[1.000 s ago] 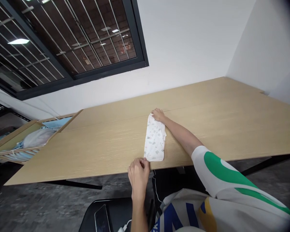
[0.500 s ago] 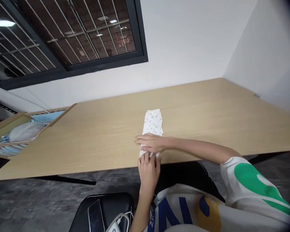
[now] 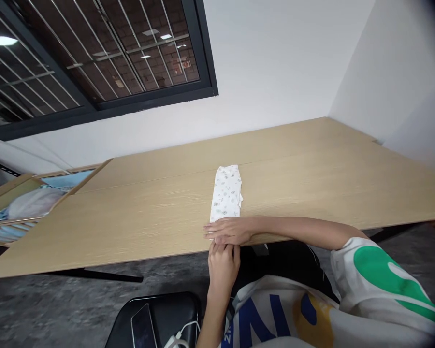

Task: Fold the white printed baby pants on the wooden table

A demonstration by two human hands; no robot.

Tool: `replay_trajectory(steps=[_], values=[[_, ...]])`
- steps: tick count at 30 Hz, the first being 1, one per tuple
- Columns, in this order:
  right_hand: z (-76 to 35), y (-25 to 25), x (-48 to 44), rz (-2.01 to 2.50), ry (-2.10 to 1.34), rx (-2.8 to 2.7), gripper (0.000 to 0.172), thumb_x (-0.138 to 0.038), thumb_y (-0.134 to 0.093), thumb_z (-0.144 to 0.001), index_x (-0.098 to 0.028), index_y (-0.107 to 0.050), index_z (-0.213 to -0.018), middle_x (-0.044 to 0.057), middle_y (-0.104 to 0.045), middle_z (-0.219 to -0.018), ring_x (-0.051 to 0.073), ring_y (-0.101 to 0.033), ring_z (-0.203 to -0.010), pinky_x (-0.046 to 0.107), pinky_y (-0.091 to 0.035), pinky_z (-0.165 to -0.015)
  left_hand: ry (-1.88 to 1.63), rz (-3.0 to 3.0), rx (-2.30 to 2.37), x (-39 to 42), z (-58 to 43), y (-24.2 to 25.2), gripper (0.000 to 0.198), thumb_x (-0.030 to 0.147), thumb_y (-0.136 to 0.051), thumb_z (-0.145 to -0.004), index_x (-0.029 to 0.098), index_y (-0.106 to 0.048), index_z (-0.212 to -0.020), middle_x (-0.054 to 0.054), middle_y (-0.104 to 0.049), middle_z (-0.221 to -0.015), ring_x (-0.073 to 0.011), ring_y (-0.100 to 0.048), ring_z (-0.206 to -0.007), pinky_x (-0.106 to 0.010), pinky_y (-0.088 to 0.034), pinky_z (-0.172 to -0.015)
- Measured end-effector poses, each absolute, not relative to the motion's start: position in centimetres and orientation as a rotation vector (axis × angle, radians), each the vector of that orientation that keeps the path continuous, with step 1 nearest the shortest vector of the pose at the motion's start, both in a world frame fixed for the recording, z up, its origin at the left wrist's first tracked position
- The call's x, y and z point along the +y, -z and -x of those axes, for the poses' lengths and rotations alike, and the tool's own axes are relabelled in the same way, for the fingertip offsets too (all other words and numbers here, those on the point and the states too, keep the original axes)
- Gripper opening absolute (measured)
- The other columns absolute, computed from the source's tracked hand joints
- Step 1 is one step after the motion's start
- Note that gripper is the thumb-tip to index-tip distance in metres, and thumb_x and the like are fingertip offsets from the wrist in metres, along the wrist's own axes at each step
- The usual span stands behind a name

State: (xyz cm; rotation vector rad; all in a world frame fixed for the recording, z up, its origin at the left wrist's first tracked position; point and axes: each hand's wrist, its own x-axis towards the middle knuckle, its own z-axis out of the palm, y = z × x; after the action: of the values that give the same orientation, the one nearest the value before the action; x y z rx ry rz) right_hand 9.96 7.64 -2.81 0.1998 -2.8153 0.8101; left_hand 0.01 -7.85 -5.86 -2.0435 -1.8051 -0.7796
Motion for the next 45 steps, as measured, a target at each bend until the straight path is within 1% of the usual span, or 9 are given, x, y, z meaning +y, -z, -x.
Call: replay_trajectory(steps=[4, 8, 15, 27, 34, 36, 39, 41, 45], values=[[-10.0, 4.2, 9.8, -0.053, -0.593, -2.9, 0.051, -0.038, -0.046, -0.111, -0.019, -0.049, -0.157, 0.015, -0.034, -0.168, 0.028, -0.025, -0.16, 0.052, -0.023, -0.129, 0.81, 2.166, -1.876, -7.9, -0.1, 4.8, 0.024, 0.021, -0.052, -0.103, 0.023, -0.076, -0.105, -0.009, -0.079, -0.103, -0.0243, -0.073, -0.103, -0.043, -0.053, -0.102], [-9.6, 4.6, 13.8, 0.208, -0.465, -2.92, 0.06, -0.048, -0.05, -0.107, -0.022, -0.045, -0.16, 0.014, -0.029, -0.171, 0.031, -0.024, -0.16, 0.055, -0.018, -0.129, 0.812, 2.136, -1.874, -7.9, -0.1, 5.0, 0.025, 0.024, -0.056, -0.103, 0.021, -0.074, -0.119, -0.01, -0.077, -0.123, -0.0284, -0.068, -0.125, -0.046, -0.05, -0.106], [-8.3, 4.2, 23.5, 0.731, -0.446, -2.931, 0.071, -0.062, -0.037, -0.106, -0.025, -0.031, -0.167, 0.007, -0.014, -0.175, 0.028, -0.01, -0.163, 0.048, -0.004, -0.131, 0.8, 2.165, -1.94, -8.0, 0.2, 5.1, 0.024, 0.027, -0.056, -0.104, 0.022, -0.074, -0.12, -0.008, -0.075, -0.13, -0.0278, -0.066, -0.129, -0.045, -0.046, -0.106], [-7.7, 3.7, 30.1, 0.883, -0.381, -2.808, 0.064, -0.046, -0.042, -0.106, -0.014, -0.041, -0.162, 0.012, -0.029, -0.171, 0.027, -0.022, -0.161, 0.047, -0.013, -0.13, 0.78, 2.125, -1.995, -6.9, -0.4, 4.3, 0.023, 0.032, -0.055, -0.105, 0.024, -0.075, -0.114, -0.007, -0.078, -0.122, -0.0253, -0.071, -0.12, -0.043, -0.046, -0.1], [-8.6, 1.8, 24.9, 0.654, -0.12, -2.773, 0.055, -0.023, -0.048, -0.101, -0.005, -0.049, -0.152, 0.022, -0.037, -0.167, 0.032, -0.029, -0.157, 0.049, -0.019, -0.127, 0.758, 2.257, -1.913, -7.7, -2.1, 3.9, 0.021, 0.034, -0.058, -0.104, 0.026, -0.073, -0.116, -0.008, -0.078, -0.118, -0.0249, -0.072, -0.114, -0.044, -0.043, -0.104], [-10.2, 1.1, 21.4, 0.592, -0.107, -2.761, 0.048, -0.02, -0.048, -0.1, -0.006, -0.056, -0.145, 0.024, -0.047, -0.159, 0.034, -0.04, -0.15, 0.051, -0.027, -0.123, 0.757, 2.384, -1.863, -8.4, -1.8, 3.5, 0.022, 0.035, -0.065, -0.1, 0.027, -0.072, -0.119, -0.007, -0.077, -0.12, -0.0245, -0.071, -0.114, -0.045, -0.043, -0.106], [-13.7, 0.0, 15.0, 0.528, -0.235, -2.76, 0.038, -0.027, -0.038, -0.107, -0.012, -0.068, -0.124, 0.019, -0.069, -0.124, 0.03, -0.063, -0.115, 0.048, -0.046, -0.104, 0.713, 2.457, -1.863, -8.9, -0.5, 3.0, 0.033, 0.03, -0.075, -0.093, 0.028, -0.069, -0.125, -0.008, -0.072, -0.128, -0.0257, -0.066, -0.119, -0.045, -0.045, -0.106], [-16.2, -0.4, 10.7, 0.457, -0.376, -2.772, 0.042, -0.032, -0.032, -0.111, -0.015, -0.07, -0.114, 0.013, -0.072, -0.105, 0.025, -0.065, -0.097, 0.041, -0.05, -0.09, 0.691, 2.437, -1.894, -8.8, 0.6, 2.9, 0.035, 0.023, -0.073, -0.093, 0.029, -0.068, -0.127, -0.007, -0.07, -0.128, -0.0252, -0.065, -0.119, -0.044, -0.046, -0.104], [-19.5, 0.6, 4.0, 0.37, -0.276, -2.765, 0.039, -0.053, -0.054, -0.104, -0.017, -0.068, -0.115, 0.012, -0.07, -0.103, 0.026, -0.062, -0.096, 0.04, -0.049, -0.087, 0.745, 2.488, -1.901, -8.3, 2.0, 3.1, 0.031, 0.014, -0.056, -0.099, 0.029, -0.071, -0.122, -0.005, -0.072, -0.113, -0.0217, -0.066, -0.11, -0.038, -0.051, -0.098]])
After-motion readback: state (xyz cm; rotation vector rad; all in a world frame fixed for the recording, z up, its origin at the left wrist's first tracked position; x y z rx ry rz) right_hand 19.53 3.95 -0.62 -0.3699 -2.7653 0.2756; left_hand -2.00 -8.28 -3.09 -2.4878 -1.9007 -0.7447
